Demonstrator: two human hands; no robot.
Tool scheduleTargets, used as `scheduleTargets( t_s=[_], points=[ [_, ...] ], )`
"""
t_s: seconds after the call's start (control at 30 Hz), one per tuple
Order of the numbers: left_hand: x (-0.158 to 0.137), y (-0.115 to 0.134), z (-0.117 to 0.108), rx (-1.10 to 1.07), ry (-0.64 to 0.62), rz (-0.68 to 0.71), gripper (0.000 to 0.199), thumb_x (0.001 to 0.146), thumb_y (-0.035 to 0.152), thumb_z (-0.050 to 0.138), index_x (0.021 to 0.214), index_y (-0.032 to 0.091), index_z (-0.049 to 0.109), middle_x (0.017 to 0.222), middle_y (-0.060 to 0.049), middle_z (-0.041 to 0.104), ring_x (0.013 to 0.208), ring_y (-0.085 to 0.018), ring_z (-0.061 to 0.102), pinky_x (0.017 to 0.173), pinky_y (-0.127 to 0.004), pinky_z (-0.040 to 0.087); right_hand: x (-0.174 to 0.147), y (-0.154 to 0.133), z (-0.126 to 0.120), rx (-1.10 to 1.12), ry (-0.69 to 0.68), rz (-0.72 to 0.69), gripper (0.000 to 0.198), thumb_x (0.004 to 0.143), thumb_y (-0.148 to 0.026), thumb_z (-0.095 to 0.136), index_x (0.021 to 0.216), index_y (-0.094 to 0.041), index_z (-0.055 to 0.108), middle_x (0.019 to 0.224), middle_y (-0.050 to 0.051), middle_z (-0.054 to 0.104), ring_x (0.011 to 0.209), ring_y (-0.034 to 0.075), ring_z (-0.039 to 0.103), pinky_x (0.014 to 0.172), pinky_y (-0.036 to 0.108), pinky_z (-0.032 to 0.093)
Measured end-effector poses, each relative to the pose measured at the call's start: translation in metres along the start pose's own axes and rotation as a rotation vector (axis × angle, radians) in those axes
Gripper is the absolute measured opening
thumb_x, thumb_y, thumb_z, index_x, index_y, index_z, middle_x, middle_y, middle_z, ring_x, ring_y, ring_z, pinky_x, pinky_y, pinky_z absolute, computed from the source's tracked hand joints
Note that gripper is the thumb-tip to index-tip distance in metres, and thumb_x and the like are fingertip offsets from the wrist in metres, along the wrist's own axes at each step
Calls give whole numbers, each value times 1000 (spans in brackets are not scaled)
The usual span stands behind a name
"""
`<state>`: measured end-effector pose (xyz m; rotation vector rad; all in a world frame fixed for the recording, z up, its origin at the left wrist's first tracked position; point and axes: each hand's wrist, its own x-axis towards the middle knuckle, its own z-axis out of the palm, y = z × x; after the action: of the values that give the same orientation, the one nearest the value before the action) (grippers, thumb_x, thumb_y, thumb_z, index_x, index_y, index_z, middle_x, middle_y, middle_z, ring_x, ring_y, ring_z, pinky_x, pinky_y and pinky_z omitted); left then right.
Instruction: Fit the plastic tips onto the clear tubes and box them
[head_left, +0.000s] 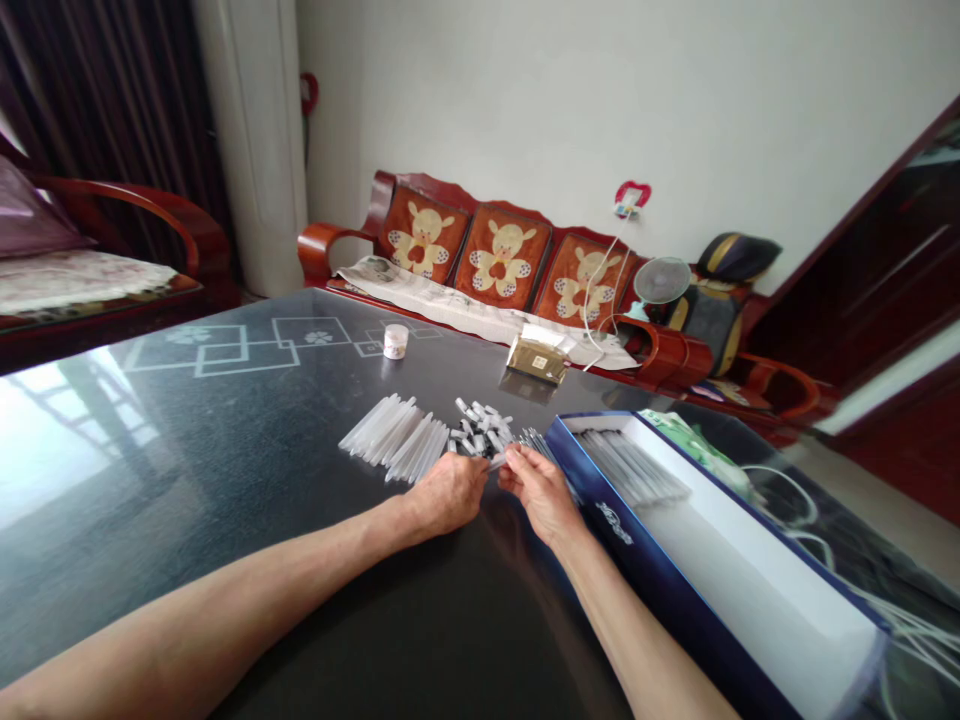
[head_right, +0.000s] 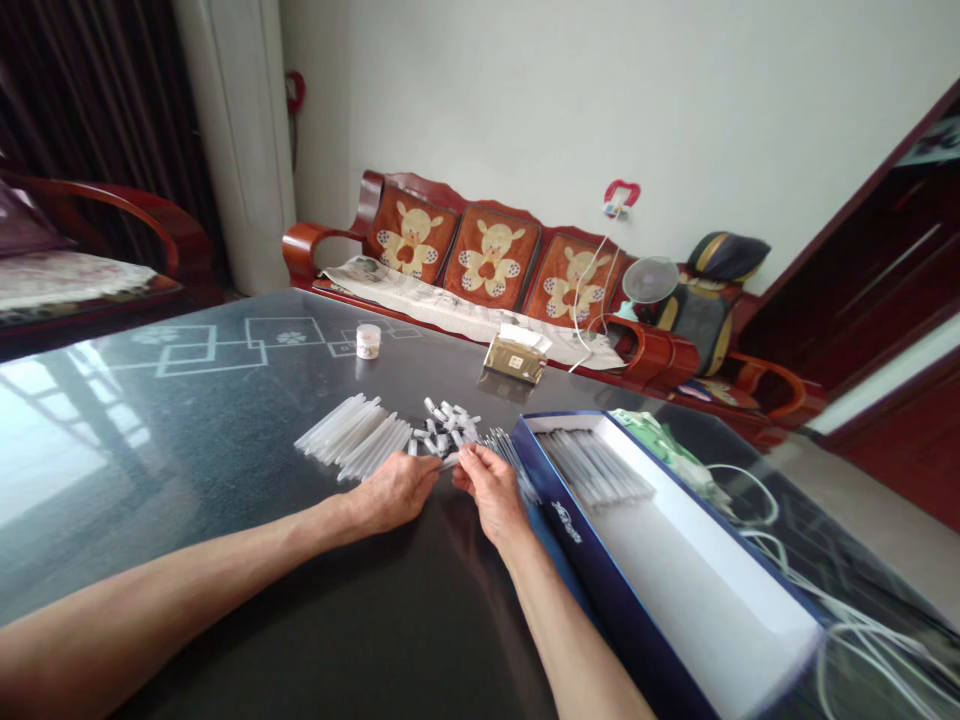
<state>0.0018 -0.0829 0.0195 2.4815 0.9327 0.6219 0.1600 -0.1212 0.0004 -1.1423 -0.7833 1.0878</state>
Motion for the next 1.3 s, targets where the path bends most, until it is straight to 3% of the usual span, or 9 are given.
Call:
scheduleTargets(
  t_s=[0.13,0.3,0.57,0.67,0.73,0.87,0.97,1.13,1.3],
  points=[
    [3,0,-14,-49,-138,19,26,85,15,39,72,15,62,61,-3,60,57,-13,55,60,-23,41,0,-8,-10,-189,-105,-58,30,69,-39,76,88,-18,64,68,-3,61,63,10,56,63,25,46],
    [5,-6,-31,-186,-239,102,21,80,19,46,78,16,66,58,2,59,54,-10,54,54,-20,37,-7,-35,-13,-809,-362,-236,19,77,-29,66,93,-20,70,83,1,66,73,13,58,69,25,44],
    [3,-6,-28,-161,-211,163,25,80,28,53,96,16,69,73,-2,67,66,-14,60,61,-21,43,-33,-75,-7,-1346,-469,-497,9,80,-20,59,78,-20,68,78,0,62,71,12,57,68,24,41],
    [8,-9,-30,-145,21,144,37,83,35,52,111,16,66,93,-7,68,80,-16,63,71,-23,47,-34,-106,-44,-1397,-317,-501,14,82,-23,54,78,-20,67,79,1,64,71,13,58,68,24,42],
    [12,-14,-36,-156,165,64,38,84,34,48,111,16,66,97,-7,68,83,-16,64,73,-23,48,-24,-124,-82,-1407,-69,-451,18,82,-28,52,80,-20,68,78,2,67,70,15,60,67,25,43],
    [18,-26,-54,-162,298,-125,37,81,34,47,106,19,70,90,-3,72,81,-16,66,73,-22,48,7,-136,-157,-1639,464,-150,24,80,-29,52,83,-19,73,83,6,73,81,22,65,70,28,43],
    [20,-36,-69,-157,361,-253,37,79,34,47,103,20,72,79,0,72,74,-16,66,69,-22,48,25,-125,-187,-1808,489,25,28,82,-27,48,80,-19,75,83,8,74,81,22,66,69,28,43],
    [23,-53,-81,-79,429,-337,37,79,31,47,102,21,74,74,0,72,72,-17,66,73,-22,50,39,-104,-196,-1840,416,50,29,80,-26,48,74,-18,75,80,11,73,77,23,66,65,28,42],
    [24,-61,-74,145,263,-335,34,80,27,48,102,23,73,81,-3,74,78,-18,68,79,-24,50,47,-104,-196,-1830,419,45,29,79,-35,52,82,-17,75,86,12,74,81,27,68,67,31,45]
  ],
)
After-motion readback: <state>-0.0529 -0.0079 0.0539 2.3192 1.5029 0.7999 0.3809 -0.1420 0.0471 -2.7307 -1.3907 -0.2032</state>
